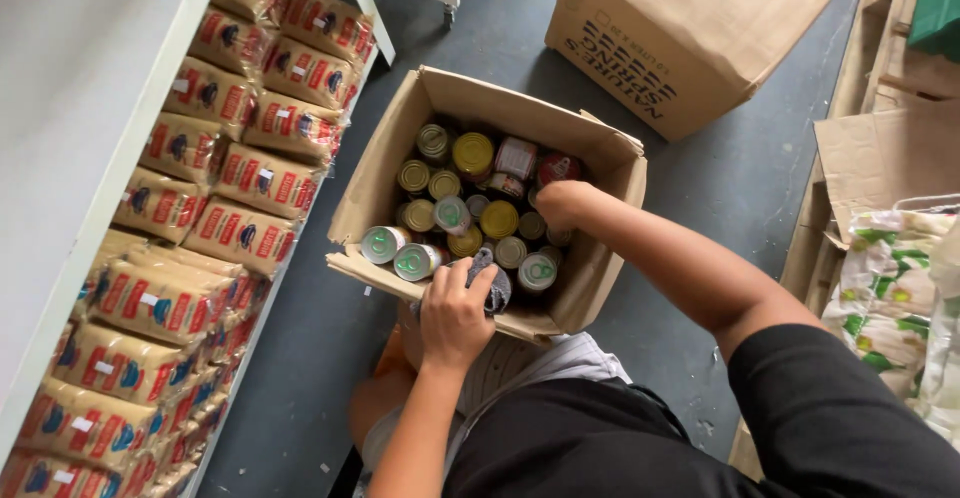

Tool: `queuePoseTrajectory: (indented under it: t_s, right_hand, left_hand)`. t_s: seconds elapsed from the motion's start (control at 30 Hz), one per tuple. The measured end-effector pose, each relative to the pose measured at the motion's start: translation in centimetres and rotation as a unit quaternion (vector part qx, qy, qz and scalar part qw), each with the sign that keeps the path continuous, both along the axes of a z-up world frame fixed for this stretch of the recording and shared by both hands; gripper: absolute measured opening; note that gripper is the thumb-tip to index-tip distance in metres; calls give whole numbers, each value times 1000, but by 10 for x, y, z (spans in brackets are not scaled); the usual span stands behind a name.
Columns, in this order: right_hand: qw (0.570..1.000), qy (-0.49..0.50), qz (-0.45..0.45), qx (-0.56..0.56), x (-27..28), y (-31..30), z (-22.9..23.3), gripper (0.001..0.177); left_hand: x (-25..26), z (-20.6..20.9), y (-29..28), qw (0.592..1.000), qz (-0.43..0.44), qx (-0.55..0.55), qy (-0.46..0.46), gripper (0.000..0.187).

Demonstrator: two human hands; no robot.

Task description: The person takes canned goods from a cardboard box, wipes them with a cloth, and places them on a shelf. The person repeats this process for multiple cans, organizing them in rows on the shelf.

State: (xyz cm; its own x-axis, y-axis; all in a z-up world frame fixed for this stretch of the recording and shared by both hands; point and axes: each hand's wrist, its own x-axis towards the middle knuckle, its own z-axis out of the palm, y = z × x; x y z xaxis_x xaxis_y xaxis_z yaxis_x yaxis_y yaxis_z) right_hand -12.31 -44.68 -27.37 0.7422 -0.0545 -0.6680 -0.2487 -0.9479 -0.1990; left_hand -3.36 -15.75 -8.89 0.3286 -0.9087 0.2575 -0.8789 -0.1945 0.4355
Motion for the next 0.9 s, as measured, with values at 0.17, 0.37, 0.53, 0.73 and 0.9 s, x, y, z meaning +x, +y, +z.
queuePoseTrajectory:
  t_s: [0.17, 0.37, 0.53, 0.73, 0.9]
  right_hand:
    - [992, 80, 88, 28, 17, 11, -1, 26]
    - [979, 168, 88, 73, 59, 34, -83, 46]
    - [985, 134, -71, 88, 56, 60, -20, 73]
    - [987, 58, -149, 13, 44, 79, -7, 86]
    - [977, 143, -156, -19, 50, 58, 13, 54]
  left_hand:
    - [1, -6, 2, 1000, 18, -10, 9, 42]
    - [7, -9, 5, 998, 17, -30, 44, 52]
    - [10, -11, 8, 998, 24, -30, 50, 52]
    - [11, -11, 11, 997, 14, -39, 62, 53]
    - [14, -7, 16, 996, 14, -43, 80, 50]
